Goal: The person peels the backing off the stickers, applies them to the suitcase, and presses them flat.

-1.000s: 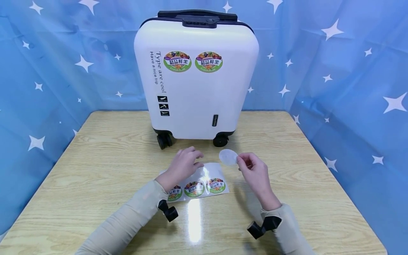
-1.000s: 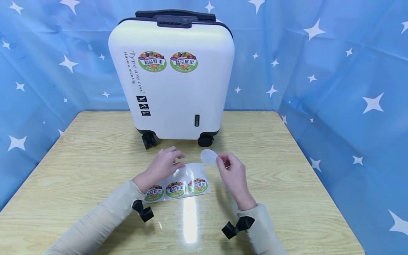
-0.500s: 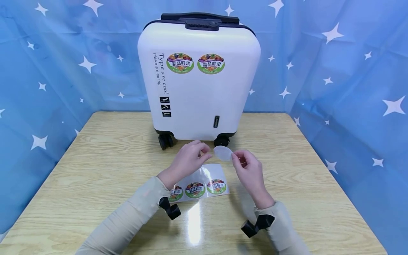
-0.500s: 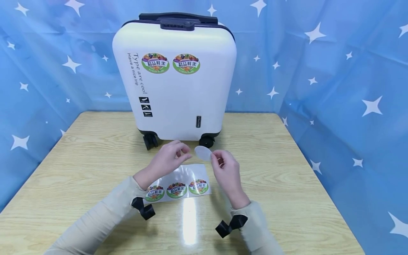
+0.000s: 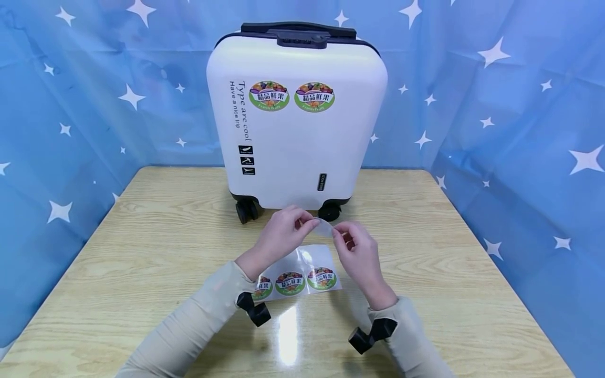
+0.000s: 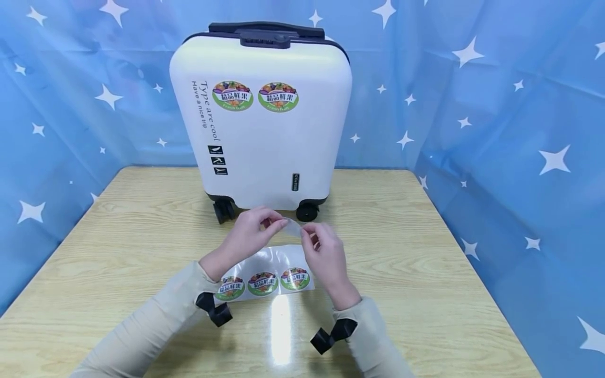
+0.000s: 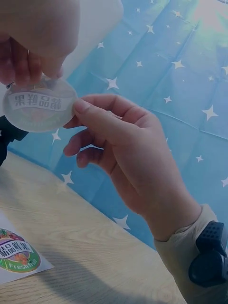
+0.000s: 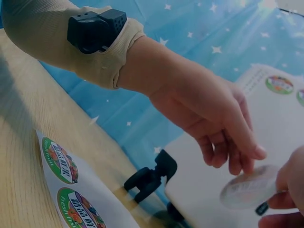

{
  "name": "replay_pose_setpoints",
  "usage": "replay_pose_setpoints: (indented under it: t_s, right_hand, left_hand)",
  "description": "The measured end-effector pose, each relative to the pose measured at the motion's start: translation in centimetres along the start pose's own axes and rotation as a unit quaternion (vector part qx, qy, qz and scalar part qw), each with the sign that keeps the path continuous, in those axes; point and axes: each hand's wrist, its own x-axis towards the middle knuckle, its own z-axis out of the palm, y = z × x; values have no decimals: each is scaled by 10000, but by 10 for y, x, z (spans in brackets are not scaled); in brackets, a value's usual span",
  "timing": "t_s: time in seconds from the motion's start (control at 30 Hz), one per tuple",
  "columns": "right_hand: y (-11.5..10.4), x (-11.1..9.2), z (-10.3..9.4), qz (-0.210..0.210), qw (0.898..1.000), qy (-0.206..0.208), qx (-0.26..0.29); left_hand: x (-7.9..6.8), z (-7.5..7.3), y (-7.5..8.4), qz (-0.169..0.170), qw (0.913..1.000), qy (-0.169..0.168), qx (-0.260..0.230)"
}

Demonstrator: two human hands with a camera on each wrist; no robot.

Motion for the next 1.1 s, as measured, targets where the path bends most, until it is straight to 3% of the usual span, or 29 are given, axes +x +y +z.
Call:
replay_pose_setpoints:
  t_s: [0.27, 0.47, 0.9, 1.1]
  right_hand:
    - [3, -3, 6, -944, 9944, -408, -263]
    - [2, -6, 9, -1286, 9887, -565, -522]
    - [2, -8, 12, -1227, 9884, -590, -675]
    - [3, -5, 8, -969, 9930, -315, -604]
  left_hand:
    - [-4, 1, -3, -195, 9994, 126, -274]
    - [-5, 0, -5, -278, 9984, 153, -457]
    - [-8, -1, -7, -414, 9975, 143, -546]
    - [-7, -3, -8, -433, 9979, 47, -479]
